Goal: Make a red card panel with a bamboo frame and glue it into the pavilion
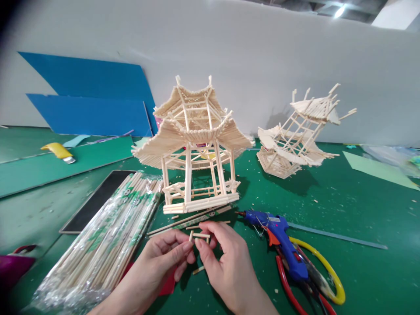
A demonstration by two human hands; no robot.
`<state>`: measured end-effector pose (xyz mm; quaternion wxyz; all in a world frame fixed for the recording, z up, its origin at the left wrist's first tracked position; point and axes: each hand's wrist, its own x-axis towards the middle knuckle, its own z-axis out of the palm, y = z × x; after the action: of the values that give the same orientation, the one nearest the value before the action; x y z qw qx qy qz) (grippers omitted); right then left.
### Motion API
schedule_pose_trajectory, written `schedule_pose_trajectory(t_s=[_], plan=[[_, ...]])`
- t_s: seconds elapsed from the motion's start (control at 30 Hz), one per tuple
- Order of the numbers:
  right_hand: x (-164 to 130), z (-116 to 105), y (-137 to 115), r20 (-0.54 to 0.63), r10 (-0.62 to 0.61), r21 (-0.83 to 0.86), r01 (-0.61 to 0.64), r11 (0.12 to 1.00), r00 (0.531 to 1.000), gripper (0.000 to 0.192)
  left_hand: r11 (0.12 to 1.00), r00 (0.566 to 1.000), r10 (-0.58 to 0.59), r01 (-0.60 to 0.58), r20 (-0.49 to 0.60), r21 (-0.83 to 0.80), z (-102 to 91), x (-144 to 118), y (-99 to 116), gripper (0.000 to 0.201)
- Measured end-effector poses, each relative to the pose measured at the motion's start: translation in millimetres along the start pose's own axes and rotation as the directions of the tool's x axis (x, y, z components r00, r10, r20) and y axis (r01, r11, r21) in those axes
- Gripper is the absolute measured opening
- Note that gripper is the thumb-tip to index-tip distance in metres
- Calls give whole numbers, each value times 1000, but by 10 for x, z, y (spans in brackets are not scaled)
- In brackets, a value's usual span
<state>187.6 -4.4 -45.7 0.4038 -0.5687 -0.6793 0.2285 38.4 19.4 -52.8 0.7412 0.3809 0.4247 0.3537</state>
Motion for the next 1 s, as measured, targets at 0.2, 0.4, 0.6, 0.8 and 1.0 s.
schedule_pose_trajectory(t_s=[0.2, 0.4, 0.6, 0.8, 1.0], plan=[[4, 0, 0, 13, 17, 11, -17, 1000, 1000, 12, 1000, 1000, -3, 3, 0, 11, 0, 6, 6, 19], [12, 8, 8, 24, 1, 32, -2, 999, 1000, 10, 1000, 1000, -4, 4, 6, 28, -4, 2, -5, 19], [10, 11, 6, 24, -9, 36, 8, 999, 1000, 11, 1000, 1000, -7, 6, 17, 29, -10, 0, -11, 19], [16, 10, -3, 19, -17, 35, 17, 999, 1000, 11, 998, 1000, -19, 19, 1, 52, 6, -13, 13, 20], [18, 16, -18, 13, -25, 29, 24, 999, 1000, 12, 998, 999, -27, 28, -18, 57, 11, -10, 5, 20]])
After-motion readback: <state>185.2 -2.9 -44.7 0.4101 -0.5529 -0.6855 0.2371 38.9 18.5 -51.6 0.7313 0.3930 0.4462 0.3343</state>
